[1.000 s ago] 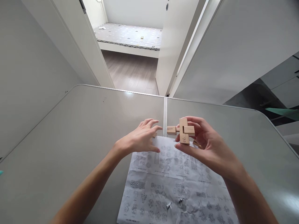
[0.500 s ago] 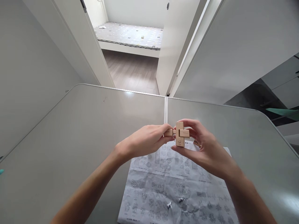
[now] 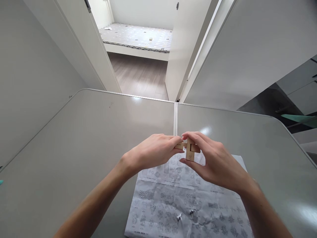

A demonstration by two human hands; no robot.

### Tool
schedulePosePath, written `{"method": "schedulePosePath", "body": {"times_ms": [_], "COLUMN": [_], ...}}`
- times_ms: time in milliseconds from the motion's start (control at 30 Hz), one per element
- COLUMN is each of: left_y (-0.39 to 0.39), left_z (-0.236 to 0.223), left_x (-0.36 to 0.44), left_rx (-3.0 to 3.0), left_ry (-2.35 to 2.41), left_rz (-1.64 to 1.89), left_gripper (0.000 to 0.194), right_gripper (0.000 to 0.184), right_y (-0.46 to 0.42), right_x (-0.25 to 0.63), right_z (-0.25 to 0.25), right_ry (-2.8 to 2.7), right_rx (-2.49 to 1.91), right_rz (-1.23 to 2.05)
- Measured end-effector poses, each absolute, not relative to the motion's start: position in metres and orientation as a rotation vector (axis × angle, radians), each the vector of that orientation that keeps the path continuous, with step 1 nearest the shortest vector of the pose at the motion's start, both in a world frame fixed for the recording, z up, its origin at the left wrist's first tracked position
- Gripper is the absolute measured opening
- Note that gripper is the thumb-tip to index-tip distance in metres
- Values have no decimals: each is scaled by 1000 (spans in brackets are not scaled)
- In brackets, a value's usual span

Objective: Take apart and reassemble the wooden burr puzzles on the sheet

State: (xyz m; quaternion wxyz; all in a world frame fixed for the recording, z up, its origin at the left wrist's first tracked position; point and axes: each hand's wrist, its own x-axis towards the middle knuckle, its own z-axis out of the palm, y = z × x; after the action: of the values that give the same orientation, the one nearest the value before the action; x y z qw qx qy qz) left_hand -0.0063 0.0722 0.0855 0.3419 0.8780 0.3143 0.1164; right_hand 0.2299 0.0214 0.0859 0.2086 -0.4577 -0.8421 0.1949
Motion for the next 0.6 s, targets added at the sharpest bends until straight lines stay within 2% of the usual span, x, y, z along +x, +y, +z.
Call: {"method": "schedulePosePath", "body": {"times_ms": [600], "left_y": [78], "left_z": [80], "left_x": [-12], "left_rx": [2307], "left_ry": [707], "left_rz": [622], "left_gripper": [20], "right_gripper": [49], "right_y": [22], "right_x": [221], "right_z": [81], "right_ry": [-2154], "right_rx": [-1059], "right_rz": [261]}}
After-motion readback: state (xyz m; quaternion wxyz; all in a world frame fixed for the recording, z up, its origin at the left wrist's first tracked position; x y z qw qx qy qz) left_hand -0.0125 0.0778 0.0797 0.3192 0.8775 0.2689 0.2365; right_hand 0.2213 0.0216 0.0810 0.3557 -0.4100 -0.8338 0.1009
